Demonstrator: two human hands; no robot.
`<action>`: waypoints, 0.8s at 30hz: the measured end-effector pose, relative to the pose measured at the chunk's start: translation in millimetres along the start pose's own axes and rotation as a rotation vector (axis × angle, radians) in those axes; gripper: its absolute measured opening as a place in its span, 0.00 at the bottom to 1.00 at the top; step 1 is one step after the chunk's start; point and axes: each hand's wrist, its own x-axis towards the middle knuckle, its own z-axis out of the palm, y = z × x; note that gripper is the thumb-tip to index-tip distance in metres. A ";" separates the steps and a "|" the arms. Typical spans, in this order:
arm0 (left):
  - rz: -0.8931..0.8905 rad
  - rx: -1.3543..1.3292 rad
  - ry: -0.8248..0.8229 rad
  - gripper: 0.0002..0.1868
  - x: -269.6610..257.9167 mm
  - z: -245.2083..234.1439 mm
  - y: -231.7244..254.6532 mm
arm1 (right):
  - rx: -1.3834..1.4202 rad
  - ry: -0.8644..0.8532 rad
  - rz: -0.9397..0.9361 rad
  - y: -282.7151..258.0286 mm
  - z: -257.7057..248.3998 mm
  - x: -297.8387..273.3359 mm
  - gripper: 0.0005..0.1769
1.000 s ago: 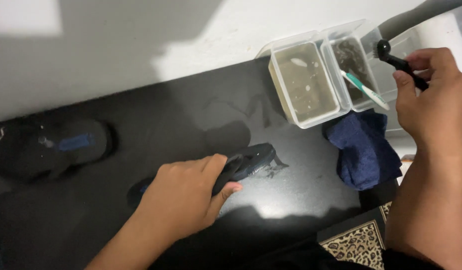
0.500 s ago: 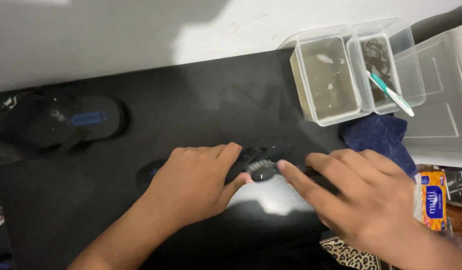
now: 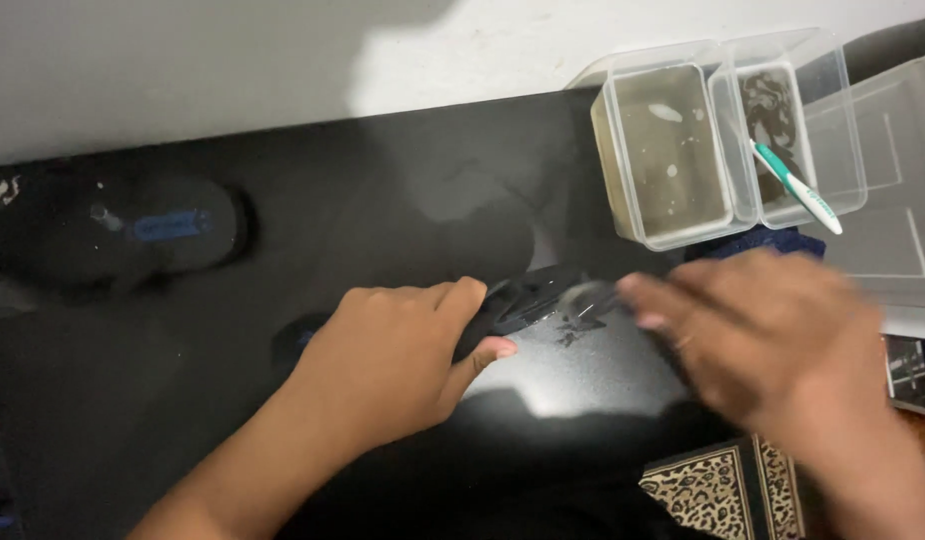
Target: Cleaning flip-flops by scrubbing the straps and soles with a toothbrush and soapy water, then wiping them dry with a cloth.
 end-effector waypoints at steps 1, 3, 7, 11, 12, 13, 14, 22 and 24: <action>0.002 0.003 -0.002 0.27 -1.7 -1.9 1.0 | 0.001 0.002 0.003 -1.9 -3.3 -0.1 0.17; 0.042 -0.079 0.031 0.25 -3.1 -4.5 2.6 | 0.248 0.060 0.148 -2.5 -7.8 1.1 0.08; 0.223 -0.208 0.156 0.26 -5.1 -2.3 6.3 | 0.374 -0.003 0.461 -25.8 26.5 -28.6 0.10; 0.264 -0.132 0.062 0.27 -4.4 5.4 8.6 | 0.641 0.088 0.596 -34.7 57.0 -30.7 0.10; 0.259 -0.103 0.052 0.29 -4.2 7.5 8.6 | 0.722 0.126 0.573 -35.6 61.5 -27.2 0.11; 0.267 -0.099 0.044 0.29 -3.7 6.5 8.7 | 0.722 0.132 0.585 -35.5 66.7 -25.6 0.11; 0.263 -0.082 0.045 0.28 -3.2 5.6 8.7 | 0.737 0.127 0.550 -34.8 71.7 -23.5 0.12; 0.227 -0.128 0.102 0.23 -1.6 1.9 10.7 | 0.832 0.142 0.503 -40.5 64.6 -30.1 0.12; 0.234 -0.109 0.119 0.22 -1.3 2.5 10.5 | 0.748 0.132 0.566 -47.9 42.8 -30.1 0.12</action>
